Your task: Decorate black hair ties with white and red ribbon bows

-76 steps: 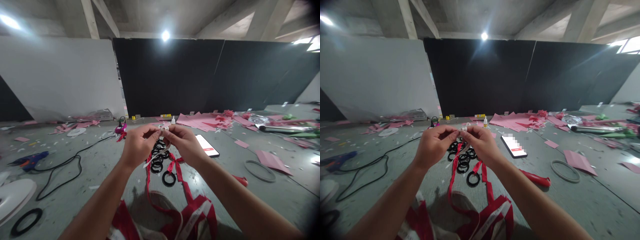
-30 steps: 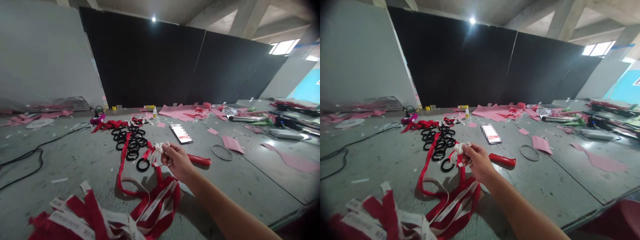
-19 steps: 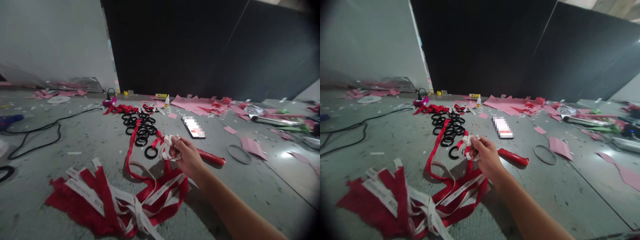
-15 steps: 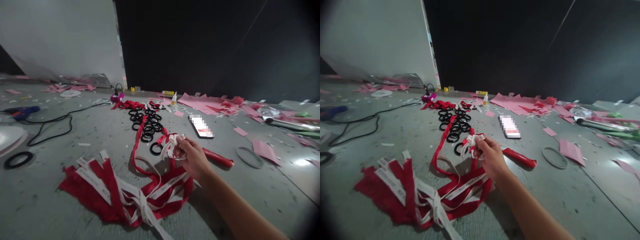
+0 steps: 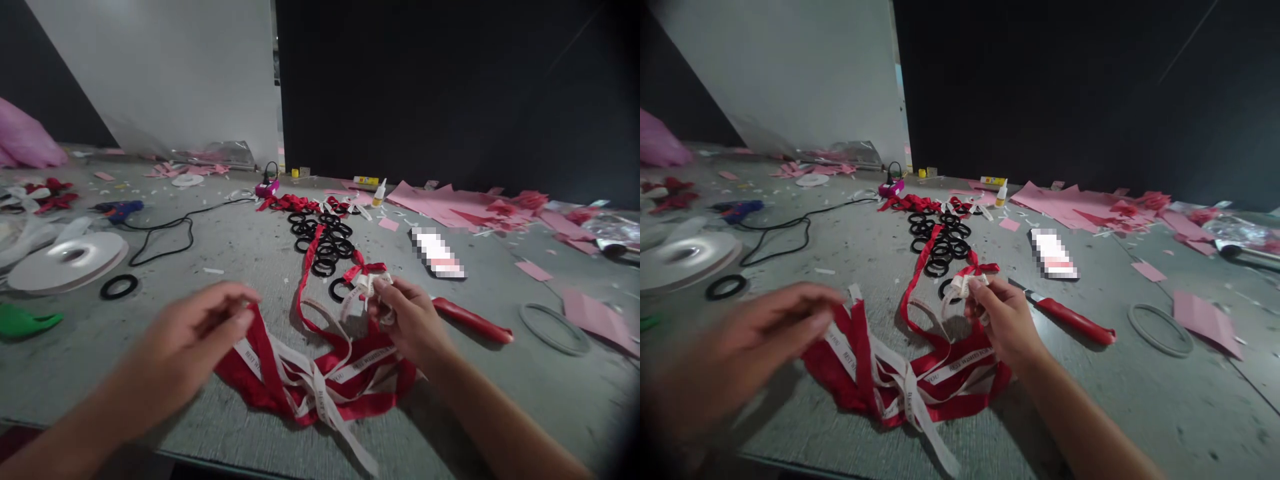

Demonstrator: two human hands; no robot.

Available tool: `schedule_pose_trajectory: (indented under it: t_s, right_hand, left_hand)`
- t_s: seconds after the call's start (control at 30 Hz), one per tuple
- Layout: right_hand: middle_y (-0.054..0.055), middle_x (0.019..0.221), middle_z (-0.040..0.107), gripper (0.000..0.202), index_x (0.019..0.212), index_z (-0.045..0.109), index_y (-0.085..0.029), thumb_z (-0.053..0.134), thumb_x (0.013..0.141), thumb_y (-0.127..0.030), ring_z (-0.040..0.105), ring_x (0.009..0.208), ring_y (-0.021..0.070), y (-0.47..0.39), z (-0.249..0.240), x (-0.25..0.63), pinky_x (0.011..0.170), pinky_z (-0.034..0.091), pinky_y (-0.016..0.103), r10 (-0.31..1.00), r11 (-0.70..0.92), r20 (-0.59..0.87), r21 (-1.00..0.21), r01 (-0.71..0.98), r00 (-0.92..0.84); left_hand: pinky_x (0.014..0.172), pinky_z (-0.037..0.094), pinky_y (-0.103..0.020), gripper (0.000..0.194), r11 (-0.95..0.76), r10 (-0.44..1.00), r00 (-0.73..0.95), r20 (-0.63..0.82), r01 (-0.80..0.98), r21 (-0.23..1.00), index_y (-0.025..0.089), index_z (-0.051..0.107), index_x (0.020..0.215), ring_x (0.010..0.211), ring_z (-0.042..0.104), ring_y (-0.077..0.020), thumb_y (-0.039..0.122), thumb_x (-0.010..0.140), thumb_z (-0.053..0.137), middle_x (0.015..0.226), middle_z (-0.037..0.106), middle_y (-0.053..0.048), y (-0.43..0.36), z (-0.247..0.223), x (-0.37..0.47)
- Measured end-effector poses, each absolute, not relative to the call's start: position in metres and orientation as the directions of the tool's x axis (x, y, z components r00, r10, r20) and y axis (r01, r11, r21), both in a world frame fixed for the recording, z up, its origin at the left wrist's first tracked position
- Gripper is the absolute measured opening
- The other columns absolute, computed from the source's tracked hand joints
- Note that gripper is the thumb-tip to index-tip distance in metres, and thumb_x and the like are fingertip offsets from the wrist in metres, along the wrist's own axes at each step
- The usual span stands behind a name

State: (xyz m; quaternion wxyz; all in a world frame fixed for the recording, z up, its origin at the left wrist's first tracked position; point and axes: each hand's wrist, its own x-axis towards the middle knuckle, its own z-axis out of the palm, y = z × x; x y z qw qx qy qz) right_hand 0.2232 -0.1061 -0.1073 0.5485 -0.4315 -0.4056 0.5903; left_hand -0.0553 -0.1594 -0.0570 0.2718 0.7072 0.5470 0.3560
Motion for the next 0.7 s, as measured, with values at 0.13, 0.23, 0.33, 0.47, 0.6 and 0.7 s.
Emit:
schedule_pose_trajectory:
  t_s: [0.13, 0.23, 0.33, 0.47, 0.6, 0.7]
  right_hand:
    - [0.0, 0.061, 0.061, 0.026, 0.07, 0.066, -0.017, 0.07, 0.082, -0.039, 0.054, 0.053, 0.0088, -0.112, -0.108, 0.22, 0.052, 0.042, 0.022, 0.998, -0.035, -0.023, -0.982, -0.184, -0.065]
    - [0.0, 0.06, 0.063, 0.027, 0.073, 0.066, -0.018, 0.066, 0.086, -0.041, 0.054, 0.052, 0.0092, -0.115, -0.109, 0.219, 0.053, 0.042, 0.023, 0.997, -0.02, -0.013, -0.994, -0.107, -0.073]
    - [0.0, 0.059, 0.063, 0.027, 0.073, 0.067, -0.018, 0.064, 0.087, -0.041, 0.055, 0.051, 0.0097, -0.116, -0.107, 0.215, 0.052, 0.042, 0.023, 0.998, -0.016, -0.015, -1.0, -0.014, -0.064]
    - [0.0, 0.057, 0.063, 0.028, 0.072, 0.067, -0.017, 0.063, 0.087, -0.04, 0.056, 0.052, 0.0101, -0.119, -0.102, 0.207, 0.053, 0.043, 0.022, 0.998, -0.013, -0.019, -0.994, 0.106, -0.059]
    - [-0.001, 0.055, 0.062, 0.029, 0.068, 0.066, -0.017, 0.062, 0.088, -0.038, 0.056, 0.051, 0.0096, -0.121, -0.101, 0.203, 0.051, 0.042, 0.021, 0.999, -0.006, -0.014, -0.984, 0.176, -0.044]
    - [-0.001, 0.057, 0.063, 0.027, 0.069, 0.066, -0.018, 0.063, 0.086, -0.038, 0.056, 0.051, 0.0095, -0.122, -0.102, 0.204, 0.05, 0.042, 0.02, 0.999, -0.017, -0.023, -0.981, 0.192, -0.027]
  left_hand:
    - [0.062, 0.049, -0.025, 0.034, -0.529, 0.848, 0.35, 0.398, 0.603, 0.597, 0.022, 0.057, 0.124, 0.067, 0.059, -0.0121, 0.027, 0.092, 0.05, 0.091, 0.067, -0.002, -0.111, -0.072, -0.013]
    - [0.079, 0.052, -0.033, 0.038, -0.755, 0.653, 0.485, 0.582, 0.484, 0.443, 0.017, 0.055, 0.127, 0.087, 0.062, -0.0172, 0.023, 0.089, 0.052, 0.105, 0.066, -0.008, -0.087, -0.089, 0.014]
    - [0.081, 0.051, -0.037, 0.037, -0.821, 0.556, 0.484, 0.675, 0.446, 0.357, 0.014, 0.056, 0.122, 0.091, 0.064, -0.0202, 0.024, 0.086, 0.057, 0.099, 0.069, -0.009, -0.08, -0.105, 0.024]
    - [0.076, 0.048, -0.037, 0.027, -0.834, 0.492, 0.436, 0.754, 0.486, 0.263, 0.015, 0.059, 0.111, 0.083, 0.066, -0.0196, 0.018, 0.084, 0.06, 0.092, 0.072, -0.006, -0.084, -0.117, 0.021]
    - [0.073, 0.045, -0.035, 0.027, -0.844, 0.469, 0.482, 0.74, 0.491, 0.215, 0.016, 0.06, 0.108, 0.076, 0.066, -0.0177, 0.013, 0.081, 0.063, 0.088, 0.073, -0.003, -0.089, -0.116, 0.019]
    - [0.072, 0.044, -0.034, 0.024, -0.842, 0.47, 0.503, 0.725, 0.502, 0.197, 0.016, 0.06, 0.105, 0.073, 0.065, -0.0165, 0.009, 0.082, 0.063, 0.086, 0.073, -0.001, -0.092, -0.115, 0.02]
